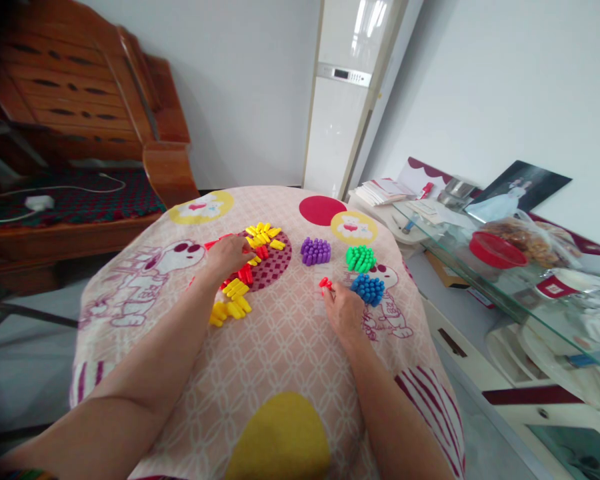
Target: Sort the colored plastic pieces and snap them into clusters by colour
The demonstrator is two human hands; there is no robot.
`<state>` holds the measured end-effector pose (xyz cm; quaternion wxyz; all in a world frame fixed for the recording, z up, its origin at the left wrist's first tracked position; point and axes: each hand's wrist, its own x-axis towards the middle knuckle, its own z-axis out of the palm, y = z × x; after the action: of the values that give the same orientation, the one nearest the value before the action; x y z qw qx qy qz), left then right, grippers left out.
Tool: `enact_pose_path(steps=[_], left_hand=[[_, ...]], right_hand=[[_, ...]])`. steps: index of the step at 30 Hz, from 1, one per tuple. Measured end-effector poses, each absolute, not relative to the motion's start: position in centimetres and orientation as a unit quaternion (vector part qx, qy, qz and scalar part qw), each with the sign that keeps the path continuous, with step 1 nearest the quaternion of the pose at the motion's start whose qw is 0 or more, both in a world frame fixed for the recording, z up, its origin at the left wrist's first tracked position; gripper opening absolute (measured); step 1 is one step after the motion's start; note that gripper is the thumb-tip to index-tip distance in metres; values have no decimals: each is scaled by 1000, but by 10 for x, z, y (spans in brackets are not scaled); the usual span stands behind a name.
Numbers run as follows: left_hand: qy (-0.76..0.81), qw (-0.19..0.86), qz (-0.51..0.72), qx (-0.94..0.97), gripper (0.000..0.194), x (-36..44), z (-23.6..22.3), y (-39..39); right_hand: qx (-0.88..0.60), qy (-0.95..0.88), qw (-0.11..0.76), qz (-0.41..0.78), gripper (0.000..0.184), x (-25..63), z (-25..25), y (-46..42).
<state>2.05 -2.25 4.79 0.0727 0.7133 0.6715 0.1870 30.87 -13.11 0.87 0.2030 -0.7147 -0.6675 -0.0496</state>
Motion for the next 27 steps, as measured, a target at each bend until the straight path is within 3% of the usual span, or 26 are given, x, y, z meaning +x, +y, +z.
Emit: enact_pose_path(steps=[5,11,18,27], left_hand=[[661,79,165,728,9,25,48,-23],[626,99,169,755,21,28,50,-21],[536,209,247,780,32,52,50,-23],[603,118,228,755,29,40,49,-21]], right_hand=[[-719,-675,161,-51,30,308,9,-130],[-716,-681,145,-53,31,308,9,-129],[-716,-679,157,-52,30,308,8,-128],[-712,-681,166,-33,31,308,9,-128]])
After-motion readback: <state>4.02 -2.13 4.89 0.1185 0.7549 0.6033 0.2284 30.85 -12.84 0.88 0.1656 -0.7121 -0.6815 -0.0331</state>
